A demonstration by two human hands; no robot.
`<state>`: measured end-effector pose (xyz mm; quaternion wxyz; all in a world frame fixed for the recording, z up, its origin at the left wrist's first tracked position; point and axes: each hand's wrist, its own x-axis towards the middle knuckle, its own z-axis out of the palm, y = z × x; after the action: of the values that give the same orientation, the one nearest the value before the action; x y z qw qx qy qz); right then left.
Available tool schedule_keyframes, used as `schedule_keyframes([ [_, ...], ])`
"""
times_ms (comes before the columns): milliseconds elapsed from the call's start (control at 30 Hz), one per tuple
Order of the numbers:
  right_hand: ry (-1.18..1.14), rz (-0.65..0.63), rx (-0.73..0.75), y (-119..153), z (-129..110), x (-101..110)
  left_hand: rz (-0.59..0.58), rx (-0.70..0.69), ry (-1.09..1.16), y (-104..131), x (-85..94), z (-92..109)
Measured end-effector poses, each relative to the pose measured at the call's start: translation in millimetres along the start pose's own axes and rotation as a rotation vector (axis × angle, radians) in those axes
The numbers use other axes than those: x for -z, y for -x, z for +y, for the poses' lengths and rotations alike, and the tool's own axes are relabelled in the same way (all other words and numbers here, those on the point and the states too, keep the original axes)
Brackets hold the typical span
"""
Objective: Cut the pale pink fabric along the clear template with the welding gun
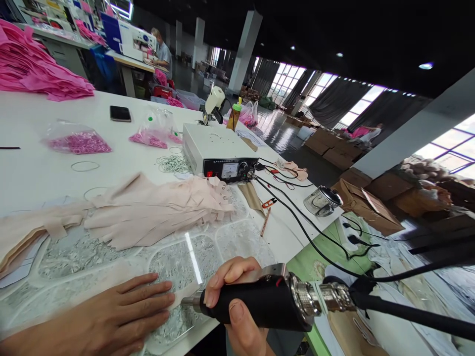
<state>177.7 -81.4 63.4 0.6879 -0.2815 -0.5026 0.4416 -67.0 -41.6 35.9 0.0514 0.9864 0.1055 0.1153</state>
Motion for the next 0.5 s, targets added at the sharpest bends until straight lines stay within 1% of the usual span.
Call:
schedule_keyframes([
  [133,0.009,-0.010,0.004,-0.6,-1.6,-1.3,-0.003,-0.002,-0.007,-0.7,0.9,0.2],
  [267,-0.006,-0.003,-0.022,1.5,-1.1,-1.3,-0.003,0.006,0.009,-0.4,-0.2,-0.1],
  [367,-0.021,-0.008,-0.041,4.4,0.8,-0.2,0.038,0.016,0.032,0.3,-1.4,0.1],
  [500,-0.008,-0.035,-0.027,6.4,3.0,1.1,0.082,0.017,0.044,1.0,-1.7,0.3],
])
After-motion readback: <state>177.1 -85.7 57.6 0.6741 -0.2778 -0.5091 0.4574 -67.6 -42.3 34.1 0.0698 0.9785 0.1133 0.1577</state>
